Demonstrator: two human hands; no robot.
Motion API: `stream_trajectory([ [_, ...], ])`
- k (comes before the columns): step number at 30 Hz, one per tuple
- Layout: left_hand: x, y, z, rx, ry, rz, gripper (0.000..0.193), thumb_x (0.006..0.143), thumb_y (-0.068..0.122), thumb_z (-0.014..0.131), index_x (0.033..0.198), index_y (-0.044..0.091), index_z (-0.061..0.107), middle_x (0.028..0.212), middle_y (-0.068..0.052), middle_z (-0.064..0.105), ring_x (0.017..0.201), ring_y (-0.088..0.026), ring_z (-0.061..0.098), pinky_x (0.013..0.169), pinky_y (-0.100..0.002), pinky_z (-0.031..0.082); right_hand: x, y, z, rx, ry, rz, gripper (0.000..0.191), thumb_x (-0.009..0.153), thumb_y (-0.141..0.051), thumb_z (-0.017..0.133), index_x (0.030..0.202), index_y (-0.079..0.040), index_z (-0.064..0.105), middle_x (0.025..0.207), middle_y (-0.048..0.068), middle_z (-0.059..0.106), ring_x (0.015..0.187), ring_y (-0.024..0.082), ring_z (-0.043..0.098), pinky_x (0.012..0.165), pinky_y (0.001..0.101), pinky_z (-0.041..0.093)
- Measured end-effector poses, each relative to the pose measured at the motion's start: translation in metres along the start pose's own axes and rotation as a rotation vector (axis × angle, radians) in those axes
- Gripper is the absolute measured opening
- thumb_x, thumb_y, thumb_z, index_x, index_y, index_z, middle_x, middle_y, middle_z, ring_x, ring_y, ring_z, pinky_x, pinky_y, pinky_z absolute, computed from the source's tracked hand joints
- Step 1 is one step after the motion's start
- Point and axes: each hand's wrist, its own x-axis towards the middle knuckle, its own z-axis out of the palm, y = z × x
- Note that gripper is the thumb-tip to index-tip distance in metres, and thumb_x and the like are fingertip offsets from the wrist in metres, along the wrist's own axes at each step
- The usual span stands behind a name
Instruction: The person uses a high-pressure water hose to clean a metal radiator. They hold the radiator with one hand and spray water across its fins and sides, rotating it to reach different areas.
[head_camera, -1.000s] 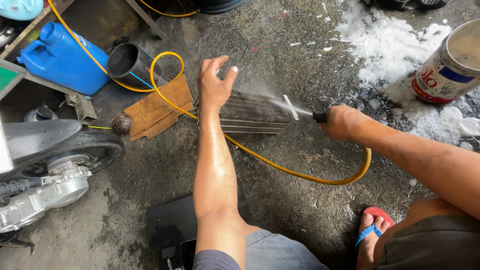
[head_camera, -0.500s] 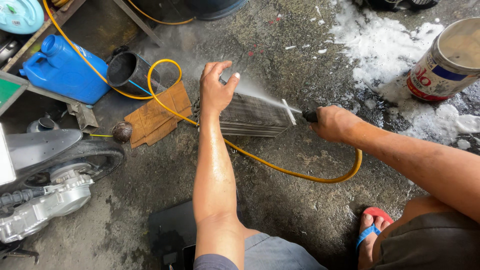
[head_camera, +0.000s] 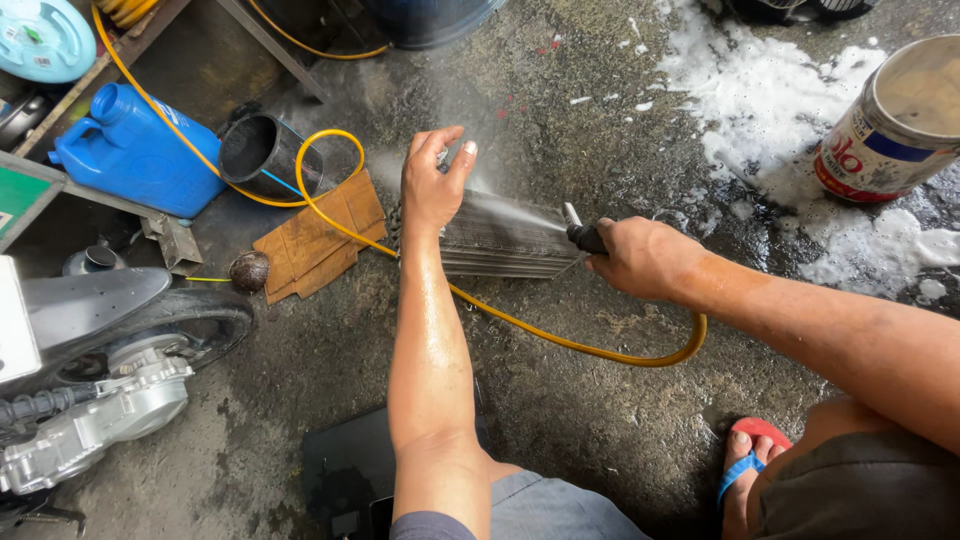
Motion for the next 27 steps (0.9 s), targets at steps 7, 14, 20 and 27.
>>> stream_trajectory([
  [7,-0.003,-0.004,-0.002,-0.141,0.034,-0.028,0.044,0.099,0.041,0.068,0.120,0.003,0.074,0.100,-0.008,0.074,0.088,-0.014,0.064,0.080,-0.030,0.052,-0.011,-0.017,0.002,-0.016,0.067,-0.122,0.041,0.098,-0.039,0.059,0.116,-0.002,0.059,0.086,0.022,0.072,0.085,0.038,0.074,0.080,0.0491,0.059],
  [14,-0.002,0.000,0.005,-0.264,-0.023,-0.089,0.039,0.099,0.038,0.068,0.112,0.003,0.078,0.080,-0.003,0.069,0.071,-0.008,0.052,0.066,-0.025,0.045,-0.017,-0.025,0.000,0.013,0.216,-0.215,0.044,0.096,-0.038,0.061,0.115,0.002,0.058,0.091,0.026,0.070,0.087,0.043,0.071,0.080,0.0518,0.057],
  [20,-0.003,0.013,0.007,-0.215,0.003,-0.021,0.037,0.099,0.037,0.070,0.112,0.003,0.077,0.083,-0.002,0.073,0.077,-0.007,0.062,0.071,-0.025,0.051,-0.009,-0.023,-0.013,0.079,-0.040,0.066,0.044,0.103,-0.043,0.049,0.120,-0.003,0.055,0.091,0.021,0.074,0.087,0.036,0.077,0.080,0.0492,0.061],
  [27,-0.001,0.024,0.007,-0.175,0.013,-0.046,0.035,0.096,0.035,0.071,0.111,0.004,0.076,0.092,-0.005,0.077,0.082,-0.011,0.068,0.075,-0.027,0.054,-0.007,-0.014,-0.011,0.033,-0.012,0.060,0.044,0.104,-0.043,0.049,0.118,-0.003,0.060,0.090,0.019,0.073,0.088,0.033,0.075,0.081,0.0467,0.060],
])
